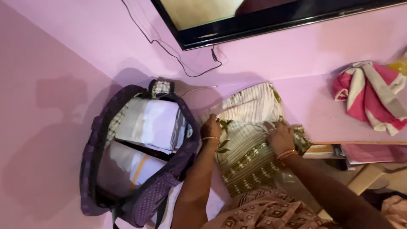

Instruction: The person packs a bag by folding a floral patterned cloth, a white cloth, a blue cloth, and a dark patterned cloth and placing them into a purple bag.

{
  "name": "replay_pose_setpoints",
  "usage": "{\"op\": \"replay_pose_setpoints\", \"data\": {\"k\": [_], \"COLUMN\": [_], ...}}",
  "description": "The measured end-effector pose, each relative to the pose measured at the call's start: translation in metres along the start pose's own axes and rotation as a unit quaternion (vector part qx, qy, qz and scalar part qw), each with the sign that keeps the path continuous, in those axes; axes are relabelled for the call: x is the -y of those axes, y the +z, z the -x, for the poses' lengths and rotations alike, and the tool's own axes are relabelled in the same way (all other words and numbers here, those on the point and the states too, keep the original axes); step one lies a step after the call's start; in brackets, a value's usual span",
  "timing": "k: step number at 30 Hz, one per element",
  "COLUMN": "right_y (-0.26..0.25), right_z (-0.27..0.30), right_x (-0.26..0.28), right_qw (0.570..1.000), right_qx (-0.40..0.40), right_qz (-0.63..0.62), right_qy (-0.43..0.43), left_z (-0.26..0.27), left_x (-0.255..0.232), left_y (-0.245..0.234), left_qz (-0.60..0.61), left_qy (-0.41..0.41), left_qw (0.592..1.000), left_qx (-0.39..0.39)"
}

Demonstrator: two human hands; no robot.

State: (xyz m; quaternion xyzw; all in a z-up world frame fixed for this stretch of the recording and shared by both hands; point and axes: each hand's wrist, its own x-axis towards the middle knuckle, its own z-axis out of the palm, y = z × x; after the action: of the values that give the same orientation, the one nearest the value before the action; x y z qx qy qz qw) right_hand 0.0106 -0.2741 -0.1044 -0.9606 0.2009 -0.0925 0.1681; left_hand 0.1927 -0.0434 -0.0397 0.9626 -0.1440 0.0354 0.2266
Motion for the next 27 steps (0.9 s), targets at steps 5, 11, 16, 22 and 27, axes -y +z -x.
{"op": "replay_pose_setpoints", "data": {"k": [5,11,16,22,27], "right_y": [-0.012,-0.086,-0.087,-0.014,-0.046], "right_z": [-0.037,-0.120,-0.157,-0.188,-0.146], "right_x": [-0.027,-0.086,-0.078,-0.076,-0.039], "right_qw": [0.971,0.944,0.918,0.988,0.989], "right_qx": [0.061,0.101,0.054,0.020,0.037], "right_qz": [0.164,0.192,0.359,0.155,0.146], "right_qy": [-0.166,-0.247,-0.158,0.011,-0.010], "left_z": [0.000,0.050,0.144,0.215,0.187], "left_x": [0.015,0.059,0.084,0.078,0.020], "left_y": [0.008,0.042,0.061,0.017,-0.031], "left_qz": [0.028,0.105,0.335,0.335,-0.019], "left_qy": [-0.030,-0.037,-0.159,-0.280,-0.083], "left_qw": [0.999,0.993,0.929,0.899,0.996], "left_qx": [-0.033,0.050,0.024,-0.017,0.002]}}
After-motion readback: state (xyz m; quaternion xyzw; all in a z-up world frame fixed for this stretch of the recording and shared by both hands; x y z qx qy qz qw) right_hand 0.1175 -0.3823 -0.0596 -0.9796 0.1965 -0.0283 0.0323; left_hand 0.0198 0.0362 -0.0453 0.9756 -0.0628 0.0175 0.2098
